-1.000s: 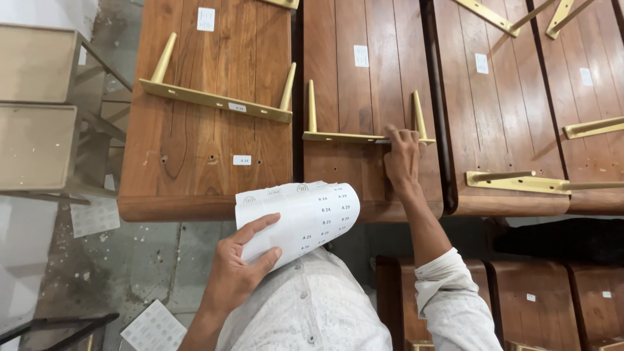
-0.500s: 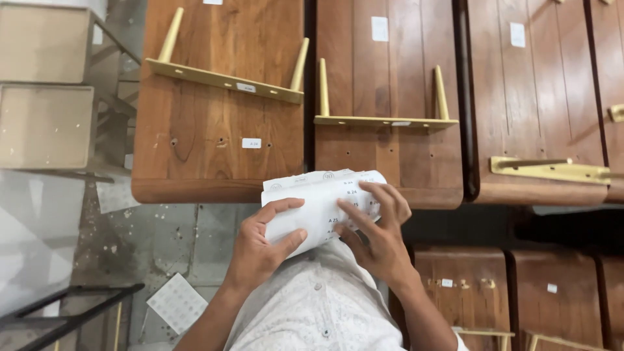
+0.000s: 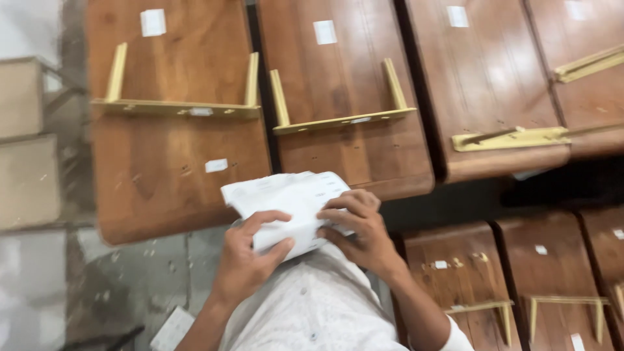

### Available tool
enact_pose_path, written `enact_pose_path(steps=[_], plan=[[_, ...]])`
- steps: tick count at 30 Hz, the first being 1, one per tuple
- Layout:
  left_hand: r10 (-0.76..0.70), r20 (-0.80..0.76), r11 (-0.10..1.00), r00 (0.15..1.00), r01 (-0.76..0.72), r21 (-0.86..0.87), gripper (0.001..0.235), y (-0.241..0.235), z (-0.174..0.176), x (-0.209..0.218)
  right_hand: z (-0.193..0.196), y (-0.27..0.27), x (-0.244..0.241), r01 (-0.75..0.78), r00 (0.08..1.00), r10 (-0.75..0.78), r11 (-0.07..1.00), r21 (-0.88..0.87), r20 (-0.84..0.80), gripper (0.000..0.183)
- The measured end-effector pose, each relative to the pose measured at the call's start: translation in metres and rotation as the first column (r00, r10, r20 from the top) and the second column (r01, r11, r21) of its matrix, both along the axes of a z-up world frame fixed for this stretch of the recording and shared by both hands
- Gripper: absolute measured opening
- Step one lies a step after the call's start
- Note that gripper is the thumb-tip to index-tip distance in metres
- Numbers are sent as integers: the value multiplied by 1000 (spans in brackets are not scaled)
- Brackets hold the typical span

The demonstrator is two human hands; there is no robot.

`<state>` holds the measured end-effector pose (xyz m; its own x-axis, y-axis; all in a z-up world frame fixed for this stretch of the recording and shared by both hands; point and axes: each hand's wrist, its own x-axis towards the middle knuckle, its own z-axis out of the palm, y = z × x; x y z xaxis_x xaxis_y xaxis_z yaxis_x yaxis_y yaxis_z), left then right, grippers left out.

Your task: The person walks along rows of upside-down wooden furniture tops fitted with brass leg brackets, holding a printed list of item codes. They peel small white labels and press each label onto the wood surface of the matching piece, working through the pieces one at a time.

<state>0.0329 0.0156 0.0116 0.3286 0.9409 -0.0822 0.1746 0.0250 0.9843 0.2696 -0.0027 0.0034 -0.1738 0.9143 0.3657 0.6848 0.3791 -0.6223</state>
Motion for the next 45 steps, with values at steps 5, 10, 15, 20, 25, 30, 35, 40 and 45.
enact_pose_path(steps=[5,10,15,20,25,30,35,40,45], plan=[[49,-67,996,997,-54,-68,36,5,-10,6,-7,-9,3,5,986,-7,1000,-10,-164,20],[97,-87,981,991,-110,-160,39,16,-17,5,-11,-18,23,0,970,-16,998,-66,-243,22],[189,-146,953,971,-218,-213,43,18,-6,-17,-58,-5,72,104,888,-233,941,-321,-396,16],[242,-115,943,963,-262,-206,43,21,1,-33,-101,45,135,296,914,-394,811,-505,-97,6],[274,-81,939,958,-285,-191,44,12,-2,-40,-123,108,148,283,954,-288,791,-543,78,16],[331,-76,899,941,-338,-279,46,1,-7,-57,-136,144,149,291,950,-180,804,-518,254,21],[383,-48,881,923,-380,-283,48,-12,-23,-76,-127,148,143,430,896,-255,707,-562,364,20],[399,-10,876,917,-384,-292,47,-13,-29,-85,-117,149,126,499,852,-286,698,-514,438,25],[362,-23,896,932,-355,-268,45,-6,-31,-94,-139,146,129,525,829,-328,736,-427,454,27]])
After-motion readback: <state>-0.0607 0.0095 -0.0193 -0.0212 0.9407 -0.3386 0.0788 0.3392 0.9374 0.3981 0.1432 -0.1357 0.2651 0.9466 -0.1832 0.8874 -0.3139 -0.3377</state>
